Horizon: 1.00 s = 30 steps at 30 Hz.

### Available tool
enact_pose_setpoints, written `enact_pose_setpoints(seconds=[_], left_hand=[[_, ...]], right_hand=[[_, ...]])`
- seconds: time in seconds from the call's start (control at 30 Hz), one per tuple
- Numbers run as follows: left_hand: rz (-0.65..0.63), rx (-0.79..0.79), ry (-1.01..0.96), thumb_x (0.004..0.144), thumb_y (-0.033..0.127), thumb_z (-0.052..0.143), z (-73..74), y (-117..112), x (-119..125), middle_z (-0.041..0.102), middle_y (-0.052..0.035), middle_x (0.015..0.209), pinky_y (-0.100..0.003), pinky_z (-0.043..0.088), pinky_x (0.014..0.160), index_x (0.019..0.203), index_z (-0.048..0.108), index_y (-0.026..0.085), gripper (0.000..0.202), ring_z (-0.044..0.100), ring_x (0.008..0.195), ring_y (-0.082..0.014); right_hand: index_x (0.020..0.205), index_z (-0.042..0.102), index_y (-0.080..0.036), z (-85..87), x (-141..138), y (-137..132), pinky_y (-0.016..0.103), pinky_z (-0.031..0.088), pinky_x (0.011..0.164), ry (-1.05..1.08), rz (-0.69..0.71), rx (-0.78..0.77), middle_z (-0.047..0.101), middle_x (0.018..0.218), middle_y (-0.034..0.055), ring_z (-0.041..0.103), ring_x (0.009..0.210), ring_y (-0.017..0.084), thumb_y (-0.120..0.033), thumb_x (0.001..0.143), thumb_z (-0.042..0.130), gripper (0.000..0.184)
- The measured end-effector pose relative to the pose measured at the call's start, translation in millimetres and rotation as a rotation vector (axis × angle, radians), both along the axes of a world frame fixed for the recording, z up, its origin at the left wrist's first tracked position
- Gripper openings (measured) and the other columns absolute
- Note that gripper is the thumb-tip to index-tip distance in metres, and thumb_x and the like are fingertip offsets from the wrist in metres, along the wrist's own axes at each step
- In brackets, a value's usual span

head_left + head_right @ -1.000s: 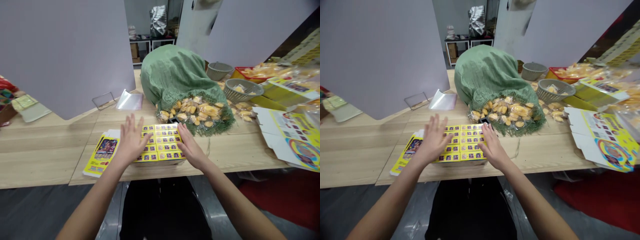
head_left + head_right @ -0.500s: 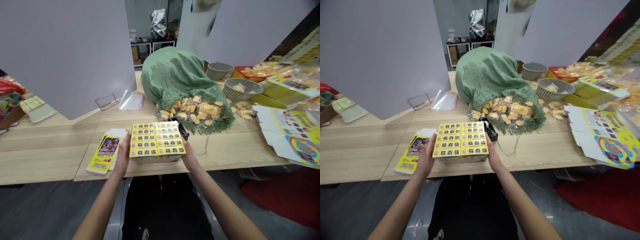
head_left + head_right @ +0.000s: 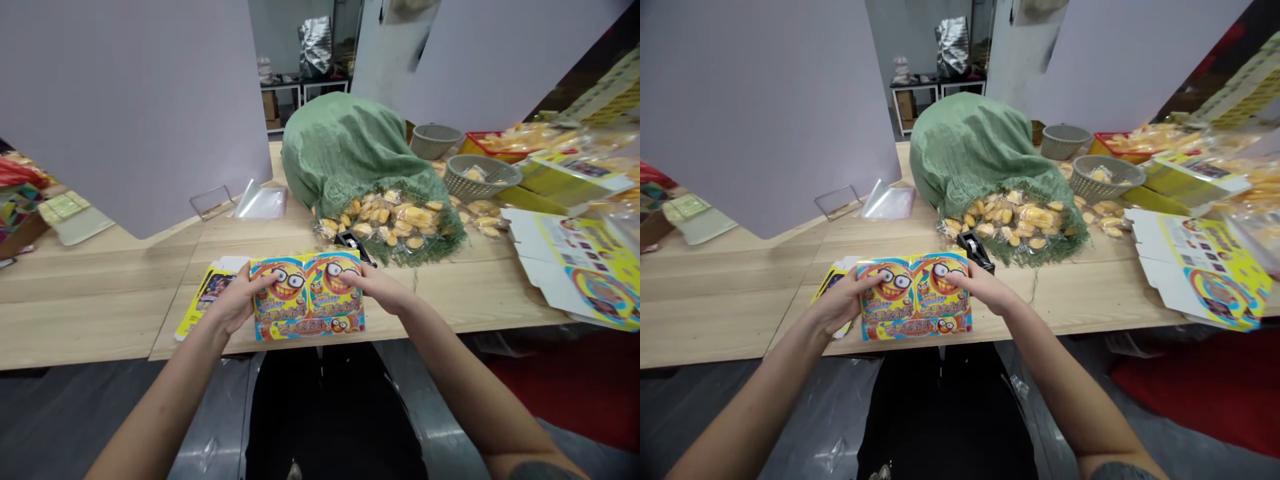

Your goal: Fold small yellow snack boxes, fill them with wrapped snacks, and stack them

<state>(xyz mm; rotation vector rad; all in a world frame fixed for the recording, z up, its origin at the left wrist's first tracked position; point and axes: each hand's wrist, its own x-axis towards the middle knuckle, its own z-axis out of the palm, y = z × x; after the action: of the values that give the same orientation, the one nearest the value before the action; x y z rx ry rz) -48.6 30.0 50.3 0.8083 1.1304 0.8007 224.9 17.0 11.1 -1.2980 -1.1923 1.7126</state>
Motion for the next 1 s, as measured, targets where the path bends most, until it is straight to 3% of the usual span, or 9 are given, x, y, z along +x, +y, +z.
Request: enact_pose_setpoints(seconds=[0.17, 0.37, 0.47, 0.57, 0.73, 0.9, 1.0], left_hand=[[-0.024, 0.011, 0.03, 0.079, 0.035, 0.07, -30.3, 3, -3, 0.064, -0.0127, 0.123, -0.041, 0.054, 0.091, 0.127, 0.051, 0.019, 0.055, 0.065, 0.105, -0.0266], [0.013, -0.002, 0.016, 0.077, 0.033, 0.071, -40.7, 14, 0, 0.066, -0.011, 0.119, -0.035, 0.05, 0.096, 0.13, 0.051, 0.017, 0.058, 0.064, 0.107, -0.0233], [0.111, 0.044, -0.007, 0.082, 0.038, 0.065, -42.3, 8, 6, 0.065, -0.0106, 0.122, -0.036, 0.048, 0.099, 0.129, 0.052, 0.017, 0.054, 0.061, 0.113, -0.0241], [0.199, 0.158, 0.053, 0.087, 0.044, 0.056, -48.7, -7, 14, 0.058, -0.0088, 0.132, -0.038, 0.037, 0.109, 0.13, 0.051, 0.018, 0.05, 0.05, 0.126, -0.0235], [0.231, 0.257, 0.134, 0.086, 0.04, 0.059, -64.4, -21, 16, 0.053, -0.0059, 0.138, -0.039, 0.026, 0.115, 0.135, 0.047, 0.022, 0.054, 0.039, 0.135, -0.0227], [0.13, 0.147, -0.071, 0.083, 0.043, 0.059, -58.9, -16, 1, 0.05, -0.007, 0.141, -0.041, 0.026, 0.114, 0.135, 0.048, 0.021, 0.058, 0.04, 0.134, -0.0249], [0.123, 0.017, 0.01, 0.085, 0.06, 0.046, -52.5, -12, -2, 0.051, -0.0074, 0.14, -0.048, 0.028, 0.111, 0.132, 0.05, 0.023, 0.06, 0.043, 0.131, -0.027]], right_hand=[[0.121, 0.057, -0.02, -18.0, -14, 3, 0.045, 0.052, 0.093, 0.079, -0.136, 0.057, 0.065, 0.123, 0.0097, 0.063, 0.11, 0.027, -0.056, 0.088, 0.047, 0.05], [0.139, 0.04, -0.026, -29.0, -20, -12, 0.045, 0.034, 0.111, 0.015, -0.172, 0.195, 0.052, 0.139, 0.006, 0.048, 0.128, 0.024, -0.046, 0.078, 0.066, 0.069], [0.136, 0.045, -0.028, -32.2, -20, -15, 0.049, 0.029, 0.112, 0.058, -0.239, 0.094, 0.05, 0.141, 0.004, 0.043, 0.132, 0.025, -0.05, 0.083, 0.056, 0.058], [0.129, 0.052, -0.03, -29.1, -25, -12, 0.054, 0.031, 0.109, 0.076, -0.288, -0.061, 0.052, 0.139, 0.0032, 0.042, 0.132, 0.028, -0.056, 0.085, 0.049, 0.052], [0.119, 0.062, -0.024, -23.3, -37, -8, 0.041, 0.04, 0.103, 0.093, -0.551, -0.104, 0.061, 0.128, 0.0032, 0.05, 0.124, 0.026, -0.049, 0.079, 0.058, 0.047], [0.116, 0.064, -0.025, -33.8, -31, -10, 0.044, 0.036, 0.103, 0.096, -0.527, -0.188, 0.063, 0.126, 0.0022, 0.05, 0.123, 0.026, -0.046, 0.08, 0.056, 0.042], [0.113, 0.066, -0.025, -39.5, -28, -9, 0.044, 0.037, 0.101, 0.092, -0.512, -0.191, 0.063, 0.125, 0.0032, 0.05, 0.121, 0.025, -0.044, 0.083, 0.051, 0.039]])
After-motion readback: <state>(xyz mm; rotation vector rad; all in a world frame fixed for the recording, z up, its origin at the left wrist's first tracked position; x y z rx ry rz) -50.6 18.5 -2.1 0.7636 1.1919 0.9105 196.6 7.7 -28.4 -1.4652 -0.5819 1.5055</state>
